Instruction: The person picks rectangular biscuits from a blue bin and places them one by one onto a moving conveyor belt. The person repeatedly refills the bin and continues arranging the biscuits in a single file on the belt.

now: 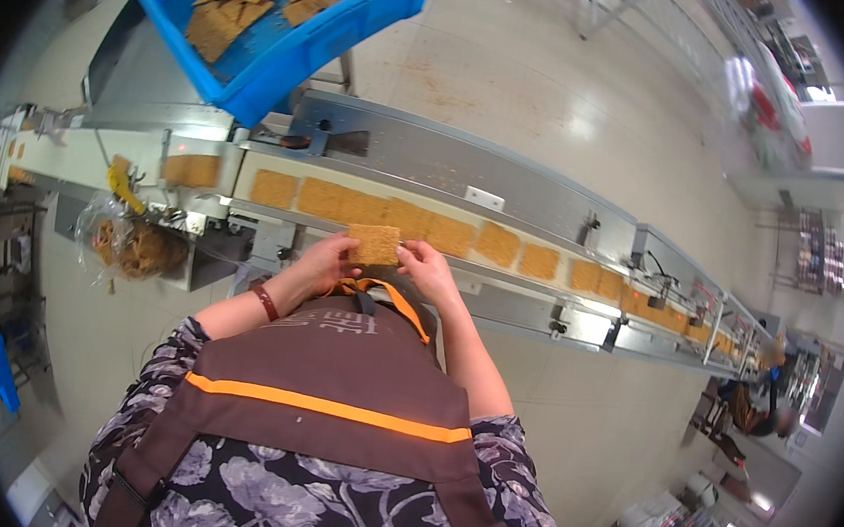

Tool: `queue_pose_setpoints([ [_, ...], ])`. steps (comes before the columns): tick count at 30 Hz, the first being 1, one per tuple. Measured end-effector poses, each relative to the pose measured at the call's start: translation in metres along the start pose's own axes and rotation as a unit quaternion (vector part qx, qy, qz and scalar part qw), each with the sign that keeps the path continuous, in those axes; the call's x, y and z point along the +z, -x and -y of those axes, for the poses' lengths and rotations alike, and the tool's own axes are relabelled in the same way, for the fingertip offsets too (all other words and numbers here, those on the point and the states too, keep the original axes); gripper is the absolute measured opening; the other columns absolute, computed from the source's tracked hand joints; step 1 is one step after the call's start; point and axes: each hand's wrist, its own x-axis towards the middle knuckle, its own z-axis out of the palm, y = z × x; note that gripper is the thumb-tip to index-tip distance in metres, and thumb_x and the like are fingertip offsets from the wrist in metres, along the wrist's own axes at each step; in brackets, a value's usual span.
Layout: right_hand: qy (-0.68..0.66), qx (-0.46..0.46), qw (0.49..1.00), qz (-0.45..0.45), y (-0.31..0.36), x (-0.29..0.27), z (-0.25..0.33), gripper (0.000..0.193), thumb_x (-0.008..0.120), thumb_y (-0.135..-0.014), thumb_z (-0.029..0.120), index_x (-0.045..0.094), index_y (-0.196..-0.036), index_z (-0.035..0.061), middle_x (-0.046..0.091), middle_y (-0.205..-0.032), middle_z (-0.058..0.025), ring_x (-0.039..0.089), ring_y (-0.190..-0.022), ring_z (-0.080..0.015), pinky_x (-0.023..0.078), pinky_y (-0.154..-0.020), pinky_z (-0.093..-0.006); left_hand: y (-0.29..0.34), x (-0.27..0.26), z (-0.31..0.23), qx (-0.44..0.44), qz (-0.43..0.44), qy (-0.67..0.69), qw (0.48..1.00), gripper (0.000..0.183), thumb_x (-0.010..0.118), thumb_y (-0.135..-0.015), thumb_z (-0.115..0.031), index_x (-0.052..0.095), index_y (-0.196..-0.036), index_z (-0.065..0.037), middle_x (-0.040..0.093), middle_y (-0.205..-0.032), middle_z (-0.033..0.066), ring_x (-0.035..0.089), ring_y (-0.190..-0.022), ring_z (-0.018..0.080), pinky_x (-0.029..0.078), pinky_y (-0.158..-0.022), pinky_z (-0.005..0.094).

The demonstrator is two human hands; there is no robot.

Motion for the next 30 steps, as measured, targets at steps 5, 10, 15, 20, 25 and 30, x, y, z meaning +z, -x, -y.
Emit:
queue_pose_setpoints([
  [5, -0.047, -0.006, 0.998, 0.053, -0.014, 0.03, 0.008, 0.03, 0.06, -0.091, 0.026, 0.061, -0.108, 0.001, 0.066, -0.091, -0.0026, 0.062, -0.075, -0.0101, 0.044, -0.064, -0.0242, 0.012, -0.011, -0.005, 0.01, 0.011, 0.028, 0.999, 0.019, 0.055, -0.093, -0.019, 0.053, -0.111, -0.014, 0.06, -0.1, 0.0034, 0.059, -0.088, 0.0183, 0.051, -0.066, 0.0319],
  [10, -0.084, 0.036, 0.993, 0.081, -0.02, 0.039, 0.014, 0.024, 0.061, -0.091, 0.023, 0.061, -0.105, 0.0032, 0.064, -0.088, -0.0002, 0.062, -0.075, -0.009, 0.043, -0.062, -0.0224, 0.016, -0.032, -0.001, 0.038, 0.013, 0.042, 0.998, 0.016, 0.054, -0.094, -0.018, 0.054, -0.108, -0.013, 0.061, -0.097, 0.0019, 0.059, -0.085, 0.0166, 0.051, -0.064, 0.0302],
  [15, -0.077, 0.034, 0.993, 0.077, -0.02, 0.05, 0.025, 0.024, 0.06, -0.092, 0.024, 0.061, -0.105, 0.0034, 0.063, -0.086, 0.0004, 0.062, -0.075, -0.009, 0.043, -0.061, -0.0217, 0.019, -0.046, -0.004, 0.061, 0.028, 0.059, 0.996, 0.015, 0.054, -0.093, -0.018, 0.054, -0.107, -0.013, 0.061, -0.095, 0.0009, 0.059, -0.082, 0.0149, 0.051, -0.061, 0.0286],
  [20, -0.077, 0.038, 0.993, 0.084, -0.023, 0.053, 0.027, 0.025, 0.059, -0.093, 0.025, 0.06, -0.105, 0.0031, 0.062, -0.085, 0.0008, 0.062, -0.075, -0.0086, 0.043, -0.06, -0.022, 0.025, -0.044, -0.012, 0.05, 0.014, 0.05, 0.997, 0.016, 0.055, -0.093, -0.019, 0.054, -0.109, -0.014, 0.06, -0.098, 0.0008, 0.058, -0.083, 0.014, 0.05, -0.062, 0.0277],
  [25, -0.031, 0.014, 0.999, 0.021, -0.031, 0.044, 0.03, 0.026, 0.061, -0.091, 0.026, 0.06, -0.107, 0.0048, 0.062, -0.084, -0.0017, 0.062, -0.075, -0.0127, 0.046, -0.063, -0.0251, 0.024, -0.045, -0.017, 0.096, -0.03, -0.023, 0.995, 0.019, 0.059, -0.092, -0.019, 0.059, -0.111, -0.016, 0.058, -0.096, -0.002, 0.055, -0.082, 0.0115, 0.046, -0.065, 0.0274],
  [30, 0.314, -0.184, 0.902, -0.233, -0.061, 0.004, -0.004, 0.033, 0.066, -0.082, 0.022, 0.062, -0.112, 0.0092, 0.061, -0.096, -0.0098, 0.063, -0.084, -0.0269, 0.052, -0.072, -0.0378, 0.034, -0.069, -0.05, 0.18, -0.047, -0.19, 0.964, 0.032, 0.061, -0.088, -0.016, 0.059, -0.12, -0.013, 0.059, -0.106, 0.0014, 0.057, -0.078, 0.0112, 0.045, -0.06, 0.0238],
])
